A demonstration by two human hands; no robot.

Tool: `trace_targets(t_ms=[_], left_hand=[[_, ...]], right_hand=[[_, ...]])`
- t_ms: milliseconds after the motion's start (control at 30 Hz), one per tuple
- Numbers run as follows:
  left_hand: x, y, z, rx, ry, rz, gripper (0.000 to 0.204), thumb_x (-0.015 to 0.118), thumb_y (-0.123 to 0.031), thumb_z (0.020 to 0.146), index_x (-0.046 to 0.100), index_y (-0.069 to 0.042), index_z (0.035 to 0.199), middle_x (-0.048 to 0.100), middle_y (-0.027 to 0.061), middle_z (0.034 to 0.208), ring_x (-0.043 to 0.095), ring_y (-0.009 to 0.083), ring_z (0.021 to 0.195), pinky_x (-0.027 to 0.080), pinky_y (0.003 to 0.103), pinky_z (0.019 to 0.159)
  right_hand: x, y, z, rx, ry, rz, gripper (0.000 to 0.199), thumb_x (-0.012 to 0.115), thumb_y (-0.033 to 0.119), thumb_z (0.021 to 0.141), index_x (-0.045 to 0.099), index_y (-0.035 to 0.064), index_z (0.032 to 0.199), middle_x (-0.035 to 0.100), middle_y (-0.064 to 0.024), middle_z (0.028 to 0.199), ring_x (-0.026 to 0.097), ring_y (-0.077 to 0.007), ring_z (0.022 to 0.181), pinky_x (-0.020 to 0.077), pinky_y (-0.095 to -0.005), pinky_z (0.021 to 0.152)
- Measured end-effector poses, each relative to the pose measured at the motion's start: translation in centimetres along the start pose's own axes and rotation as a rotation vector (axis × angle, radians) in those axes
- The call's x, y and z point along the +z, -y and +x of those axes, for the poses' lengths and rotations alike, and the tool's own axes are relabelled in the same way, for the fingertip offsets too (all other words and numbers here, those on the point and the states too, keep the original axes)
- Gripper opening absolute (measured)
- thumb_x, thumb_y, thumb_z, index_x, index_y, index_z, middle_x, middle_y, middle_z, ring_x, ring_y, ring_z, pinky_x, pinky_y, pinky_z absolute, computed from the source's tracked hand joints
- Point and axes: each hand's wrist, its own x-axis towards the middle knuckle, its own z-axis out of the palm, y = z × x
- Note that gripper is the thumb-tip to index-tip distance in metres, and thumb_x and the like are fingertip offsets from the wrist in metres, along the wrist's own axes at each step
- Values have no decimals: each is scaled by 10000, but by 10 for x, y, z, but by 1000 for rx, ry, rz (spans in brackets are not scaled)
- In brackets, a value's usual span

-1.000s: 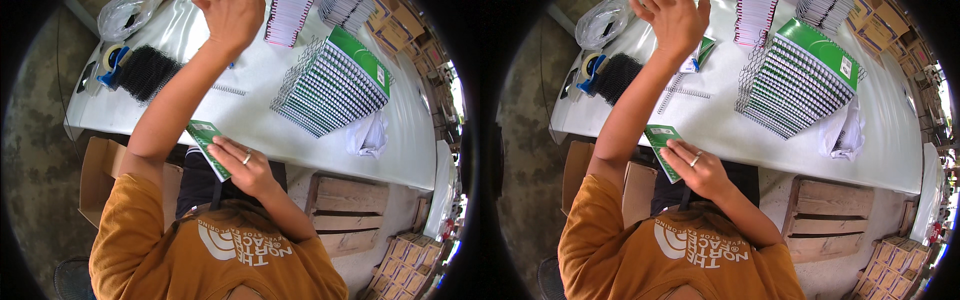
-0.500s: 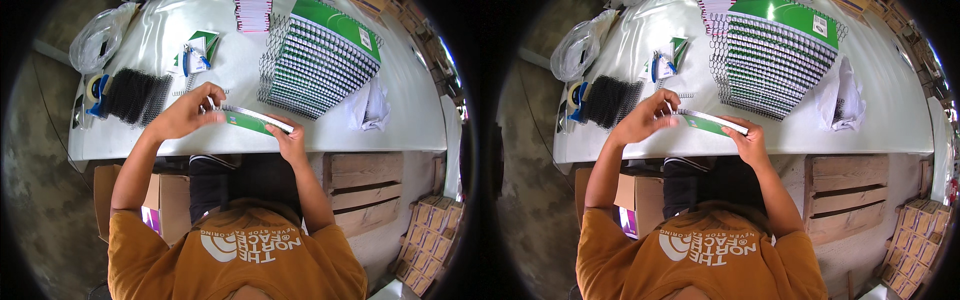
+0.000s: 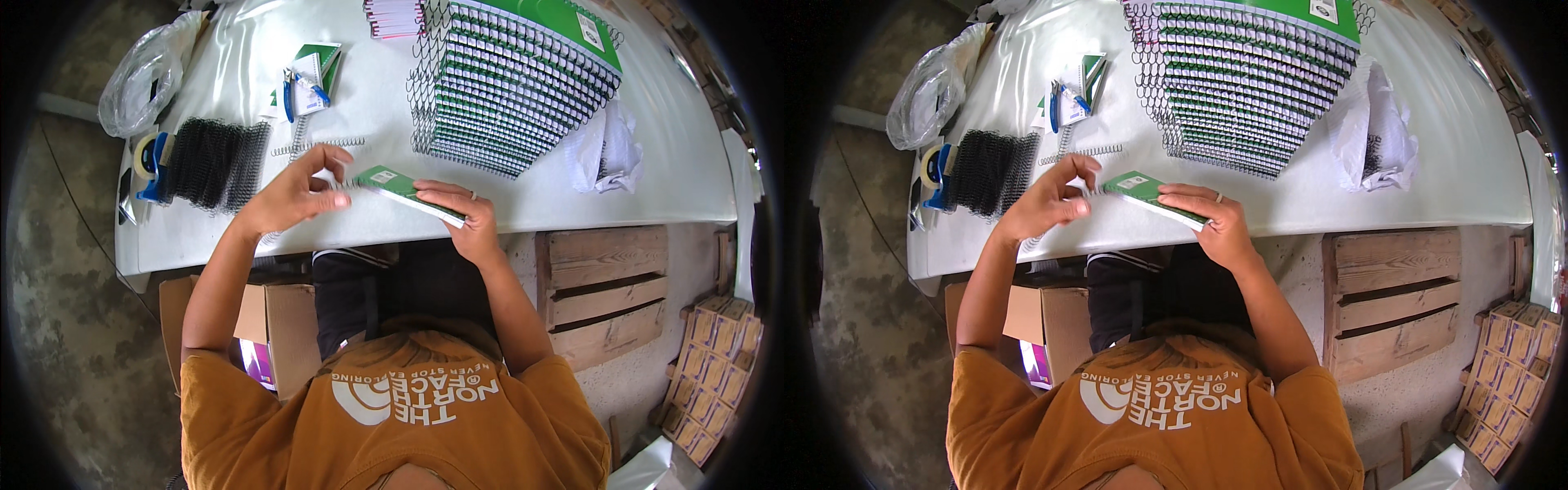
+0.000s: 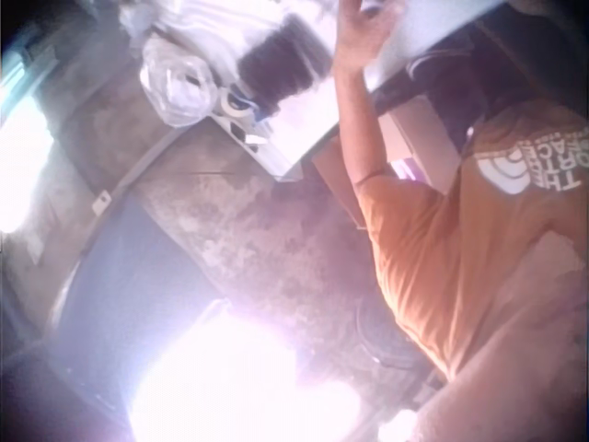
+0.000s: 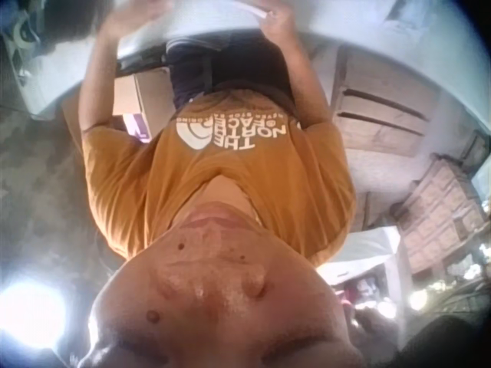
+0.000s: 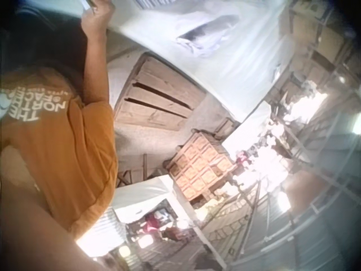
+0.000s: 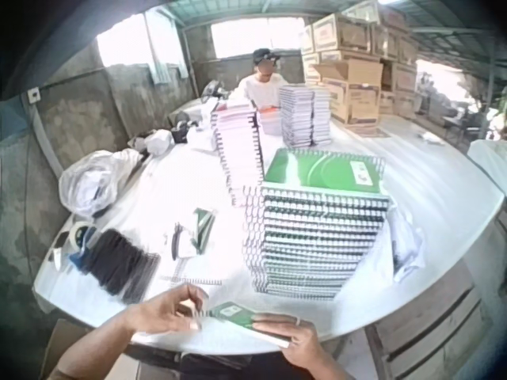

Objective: The person assembles spiral notebooks by manually threading a plastic spiral coil through the punched holes of paper stacks and green covers, then using a tool to trim the excess coil.

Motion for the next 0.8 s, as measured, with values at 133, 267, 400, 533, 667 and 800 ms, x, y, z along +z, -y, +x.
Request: trace_targets(t_ms=[133, 267, 400, 533, 667, 800], left_hand=[[4, 8, -2, -110, 49, -87, 267, 492, -258, 949, 551, -18, 1050, 437, -36, 550, 350, 18, 417, 295, 159, 395], [-2, 0, -6, -350, 237, -297, 312, 484, -297, 949, 547, 6, 994, 417, -38, 509, 337, 16, 389, 234, 171, 330], [15, 3, -6, 4, 47, 252, 457, 468, -454, 924, 555, -14, 838, 404, -34, 510, 308, 45, 395, 224, 214, 347], [6, -17, -8, -304, 263, 175, 481, 488, -465, 915, 551, -32, 718, 411, -21, 510, 332, 33, 466, 253, 211, 418], [14, -21, -13, -90, 162, 46, 268, 675, -285, 817, 631, -22, 806, 517, -1, 641, 367, 45, 504, 286, 188, 454], [48, -23, 0, 389, 29, 442, 270, 739, -92, 730, 668, -26, 982, 621, 60, 827, 502, 107, 601, 405, 230, 546]], right_hand=[[-9, 3, -9, 56, 35, 15, 318, 625, -90, 731, 668, 45, 1015, 660, -102, 1039, 633, -223, 964, 490, -284, 848], [-16, 12, -12, 203, 58, 136, 259, 612, -72, 772, 661, 26, 1006, 670, -93, 1004, 636, -194, 929, 484, -275, 832], [-19, 11, -13, 294, 59, 163, 208, 616, -34, 794, 657, 11, 992, 675, -80, 985, 632, -178, 902, 478, -271, 821], [-26, 8, -12, 242, 98, 132, 217, 608, -46, 777, 655, 13, 980, 658, -112, 1015, 610, -202, 963, 455, -298, 865], [-30, 9, -9, 173, 125, 85, 176, 614, -13, 787, 656, 21, 955, 645, -99, 1001, 591, -191, 949, 444, -303, 858], [-30, 9, -8, 194, 105, 142, 174, 611, -11, 756, 641, 20, 925, 619, -71, 936, 565, -189, 905, 423, -295, 847]])
